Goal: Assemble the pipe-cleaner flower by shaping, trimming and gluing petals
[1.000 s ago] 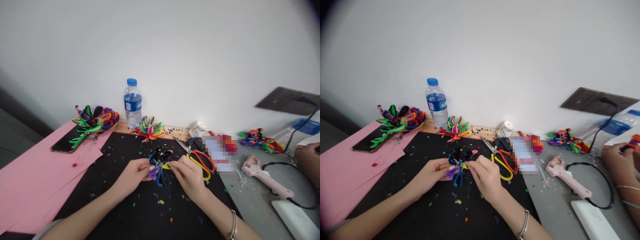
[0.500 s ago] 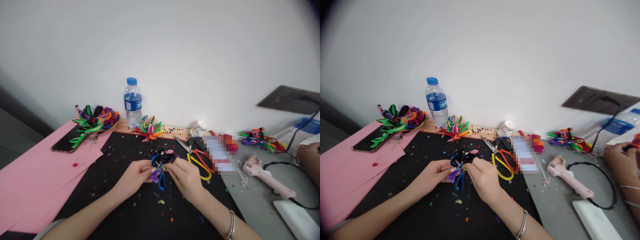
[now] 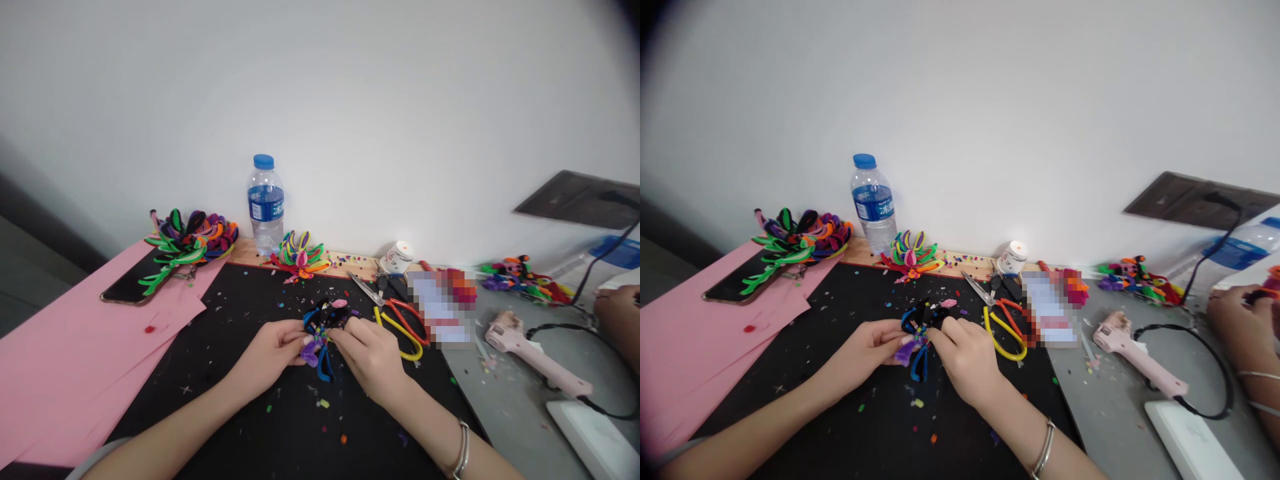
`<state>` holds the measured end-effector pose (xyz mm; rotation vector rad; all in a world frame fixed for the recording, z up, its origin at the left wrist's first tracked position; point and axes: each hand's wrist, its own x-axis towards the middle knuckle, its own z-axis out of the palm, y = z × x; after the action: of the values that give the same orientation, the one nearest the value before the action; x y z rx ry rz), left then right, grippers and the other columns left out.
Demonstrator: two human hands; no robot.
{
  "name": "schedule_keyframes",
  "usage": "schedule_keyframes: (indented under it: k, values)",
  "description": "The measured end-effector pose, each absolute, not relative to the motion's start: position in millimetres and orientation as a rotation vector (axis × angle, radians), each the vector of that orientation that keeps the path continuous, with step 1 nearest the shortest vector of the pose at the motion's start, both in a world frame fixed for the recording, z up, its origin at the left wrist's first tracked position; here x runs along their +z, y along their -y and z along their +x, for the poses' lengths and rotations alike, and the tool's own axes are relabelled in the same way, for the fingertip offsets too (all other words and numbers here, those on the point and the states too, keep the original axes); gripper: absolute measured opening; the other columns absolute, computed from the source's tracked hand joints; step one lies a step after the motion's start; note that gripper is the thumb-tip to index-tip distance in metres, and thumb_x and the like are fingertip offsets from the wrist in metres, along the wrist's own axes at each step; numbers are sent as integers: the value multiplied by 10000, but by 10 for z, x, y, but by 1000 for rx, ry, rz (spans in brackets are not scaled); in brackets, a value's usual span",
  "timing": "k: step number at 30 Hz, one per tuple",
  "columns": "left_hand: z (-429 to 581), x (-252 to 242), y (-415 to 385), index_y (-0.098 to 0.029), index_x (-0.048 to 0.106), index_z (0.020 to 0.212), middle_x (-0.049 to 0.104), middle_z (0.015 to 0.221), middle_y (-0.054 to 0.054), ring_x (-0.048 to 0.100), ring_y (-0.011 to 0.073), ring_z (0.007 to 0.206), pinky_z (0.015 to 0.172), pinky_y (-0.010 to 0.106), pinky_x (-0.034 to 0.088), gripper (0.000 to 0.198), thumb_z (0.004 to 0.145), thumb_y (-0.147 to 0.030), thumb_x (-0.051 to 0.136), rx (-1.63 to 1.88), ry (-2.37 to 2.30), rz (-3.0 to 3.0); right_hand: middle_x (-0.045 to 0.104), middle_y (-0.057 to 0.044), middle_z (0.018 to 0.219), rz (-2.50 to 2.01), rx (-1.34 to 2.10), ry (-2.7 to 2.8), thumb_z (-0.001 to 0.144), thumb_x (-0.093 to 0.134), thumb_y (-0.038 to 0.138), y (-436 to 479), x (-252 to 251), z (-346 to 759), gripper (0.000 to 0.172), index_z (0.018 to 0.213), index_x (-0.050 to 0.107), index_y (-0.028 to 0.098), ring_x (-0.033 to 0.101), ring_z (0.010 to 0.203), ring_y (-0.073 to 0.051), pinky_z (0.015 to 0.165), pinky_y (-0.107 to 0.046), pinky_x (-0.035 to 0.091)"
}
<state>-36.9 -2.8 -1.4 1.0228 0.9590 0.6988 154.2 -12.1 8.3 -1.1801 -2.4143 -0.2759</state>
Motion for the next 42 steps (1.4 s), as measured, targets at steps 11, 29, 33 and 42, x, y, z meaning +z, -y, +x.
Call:
schedule_keyframes:
  k: [11, 29, 33, 42]
  values:
    - [-378, 9, 21, -166, 643, 794, 676, 758, 22, 617, 175, 747, 703, 286, 487, 206, 701, -345, 601, 713, -983, 1013, 521, -17, 672, -1175, -123, 2344, 867, 444, 216, 121, 67, 1599, 203, 967, 619, 204, 494, 612, -109, 567, -228, 371]
    - [-387, -18, 28, -190, 640, 977, 682, 810, 17, 614, 166, 780, 724, 286, 486, 268, 747, -308, 567, 706, -942, 1040, 491, -13, 651, -1164, -133, 2435, 880, 404, 204, 114, 77, 1566, 229, 931, 627, 204, 428, 579, -109, 542, -235, 315]
    - [-394, -34, 20, -177, 626, 1000, 680, 825, 26, 611, 168, 790, 726, 291, 485, 287, 753, -308, 561, 698, -947, 1054, 490, -10, 659, -1160, -144, 2437, 883, 399, 206, 110, 78, 1568, 232, 937, 624, 206, 420, 578, -105, 543, -234, 307]
    - [-393, -29, 3, -174, 629, 939, 677, 808, 11, 611, 159, 798, 728, 270, 485, 244, 745, -311, 573, 682, -959, 1038, 502, -10, 675, -1162, 59, 2378, 872, 417, 194, 106, 117, 1570, 218, 964, 614, 212, 463, 607, -110, 558, -223, 347]
